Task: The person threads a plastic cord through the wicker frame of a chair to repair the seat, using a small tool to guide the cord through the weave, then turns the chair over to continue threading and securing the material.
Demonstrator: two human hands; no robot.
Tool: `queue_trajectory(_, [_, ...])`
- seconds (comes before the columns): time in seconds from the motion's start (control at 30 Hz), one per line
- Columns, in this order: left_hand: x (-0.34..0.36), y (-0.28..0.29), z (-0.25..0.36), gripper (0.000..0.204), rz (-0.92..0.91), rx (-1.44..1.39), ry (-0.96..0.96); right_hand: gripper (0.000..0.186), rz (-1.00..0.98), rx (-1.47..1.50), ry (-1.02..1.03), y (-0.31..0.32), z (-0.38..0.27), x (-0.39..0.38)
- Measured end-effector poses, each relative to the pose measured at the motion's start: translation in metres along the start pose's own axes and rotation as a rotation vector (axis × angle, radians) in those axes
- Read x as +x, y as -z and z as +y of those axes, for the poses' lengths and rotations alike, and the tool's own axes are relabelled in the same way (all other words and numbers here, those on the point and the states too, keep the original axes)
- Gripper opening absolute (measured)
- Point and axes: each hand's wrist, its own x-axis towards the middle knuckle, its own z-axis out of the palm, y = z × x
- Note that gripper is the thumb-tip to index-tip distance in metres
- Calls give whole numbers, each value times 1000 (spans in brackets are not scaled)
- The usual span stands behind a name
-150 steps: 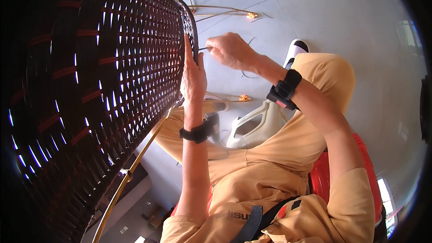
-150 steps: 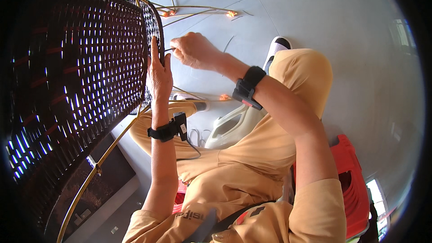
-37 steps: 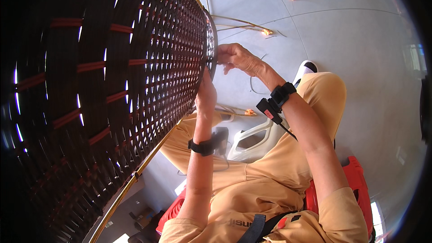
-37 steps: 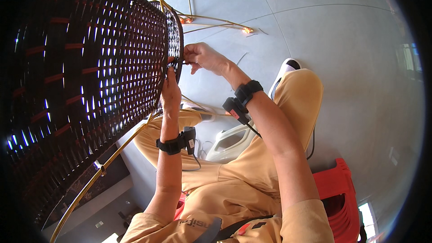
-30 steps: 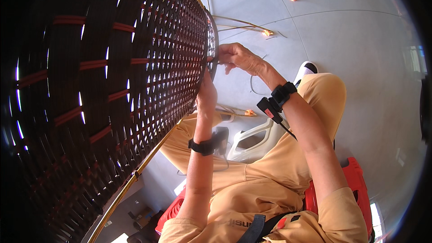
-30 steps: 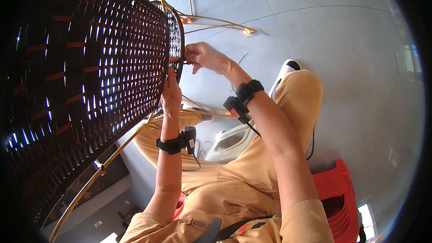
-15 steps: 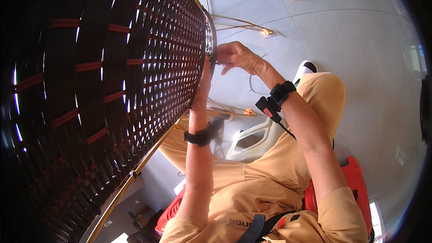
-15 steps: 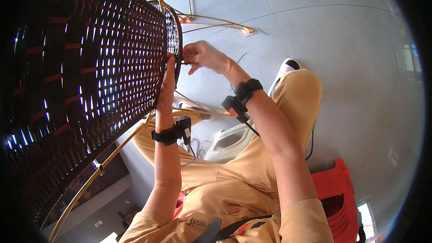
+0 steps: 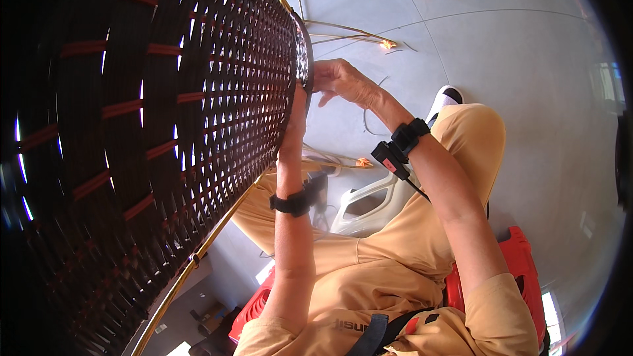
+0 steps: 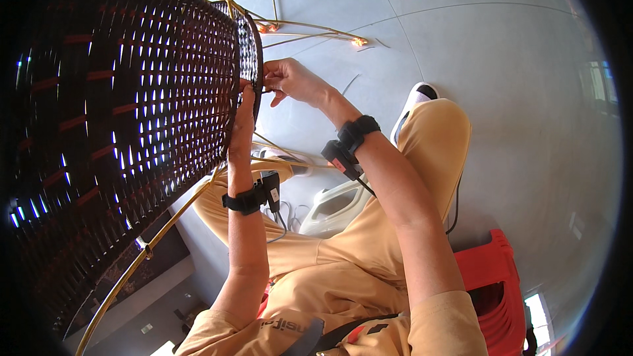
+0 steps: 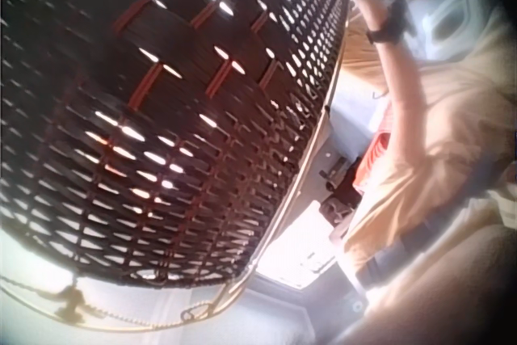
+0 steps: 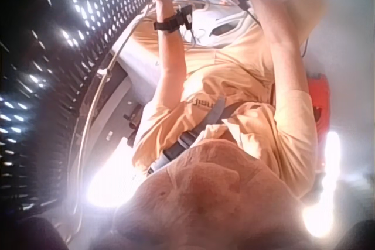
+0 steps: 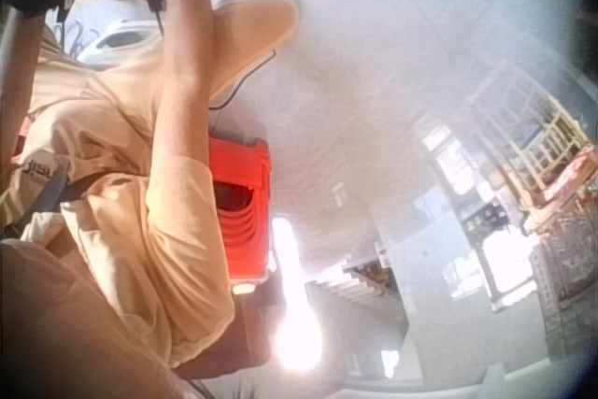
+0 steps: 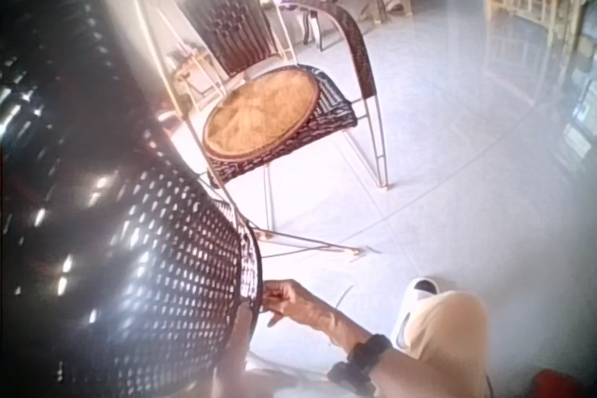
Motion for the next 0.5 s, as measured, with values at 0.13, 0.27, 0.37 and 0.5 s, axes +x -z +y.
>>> queue_trajectory(0.13, [0, 10, -15, 32, -70, 418, -289, 23, 20, -70, -16, 0, -5, -1])
queue_trajectory(0.27, [-12, 3, 0, 49, -241, 807, -360, 21, 30, -55, -3, -4, -2, 0])
queue_trajectory(0.37, [-11, 2, 6, 56, -273, 663, -237, 20, 54, -5, 10, -3, 2, -1])
queue_trajectory(0.5, [-11, 8, -1, 57, -203, 573, 43, 21, 54, 19, 37, -2, 6, 1])
